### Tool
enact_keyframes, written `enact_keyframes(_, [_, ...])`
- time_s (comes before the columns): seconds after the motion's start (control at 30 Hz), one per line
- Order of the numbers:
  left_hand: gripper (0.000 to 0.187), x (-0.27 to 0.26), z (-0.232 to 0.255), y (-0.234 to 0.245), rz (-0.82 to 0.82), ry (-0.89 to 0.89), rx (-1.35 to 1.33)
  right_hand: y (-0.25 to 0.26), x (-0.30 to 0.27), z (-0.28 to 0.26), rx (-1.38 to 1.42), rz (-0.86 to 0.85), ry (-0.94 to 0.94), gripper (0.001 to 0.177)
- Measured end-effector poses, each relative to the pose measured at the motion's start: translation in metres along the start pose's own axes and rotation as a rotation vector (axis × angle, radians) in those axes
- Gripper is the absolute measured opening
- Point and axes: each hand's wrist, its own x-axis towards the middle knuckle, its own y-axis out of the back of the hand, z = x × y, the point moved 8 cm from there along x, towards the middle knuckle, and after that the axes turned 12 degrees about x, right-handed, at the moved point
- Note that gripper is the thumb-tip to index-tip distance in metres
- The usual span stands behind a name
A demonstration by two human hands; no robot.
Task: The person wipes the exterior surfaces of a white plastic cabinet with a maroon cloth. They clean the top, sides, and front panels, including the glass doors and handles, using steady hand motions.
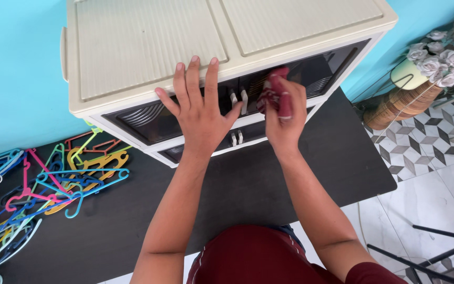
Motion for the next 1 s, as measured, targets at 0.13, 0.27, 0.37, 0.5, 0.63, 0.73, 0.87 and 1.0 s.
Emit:
enact_keyframes(0.13, [0.068, -0.001, -0.001, 0.009, -0.032, -0.008, 0.022, -0.019, -0.001, -0.017, -0.187, -0.122, 0.062, 0.048])
enact_keyframes(0.27, [0.064, 0.002, -0.001, 0.009, -0.039, 0.008, 0.047, -0.032, -0.028, -0.015, -0.270, -0.188, 0.221, 0.051])
enact_keyframes(0.37, [0.064, 0.001, 0.000, 0.010, -0.039, 0.015, 0.050, -0.033, -0.050, 0.005, -0.288, -0.236, 0.221, 0.050])
enact_keyframes(0.5, [0.066, 0.002, 0.000, 0.014, -0.025, 0.000, 0.038, -0.036, -0.071, 0.023, -0.392, -0.369, 0.224, 0.051])
enact_keyframes(0.63, [0.067, 0.002, -0.001, 0.013, -0.029, -0.008, 0.030, -0.022, -0.075, 0.038, -0.399, -0.329, 0.138, 0.046])
enact_keyframes(0.73, [0.067, 0.002, -0.001, 0.012, -0.030, 0.002, 0.023, -0.007, -0.060, 0.039, -0.419, -0.186, 0.115, 0.043])
enact_keyframes(0.87, [0.067, 0.000, -0.001, 0.012, -0.027, 0.009, 0.021, -0.002, -0.013, 0.012, -0.439, -0.116, 0.230, 0.041])
enact_keyframes(1.0, [0.068, 0.001, -0.001, 0.012, -0.019, 0.007, 0.022, -0.002, 0.021, -0.022, -0.431, -0.101, 0.324, 0.038])
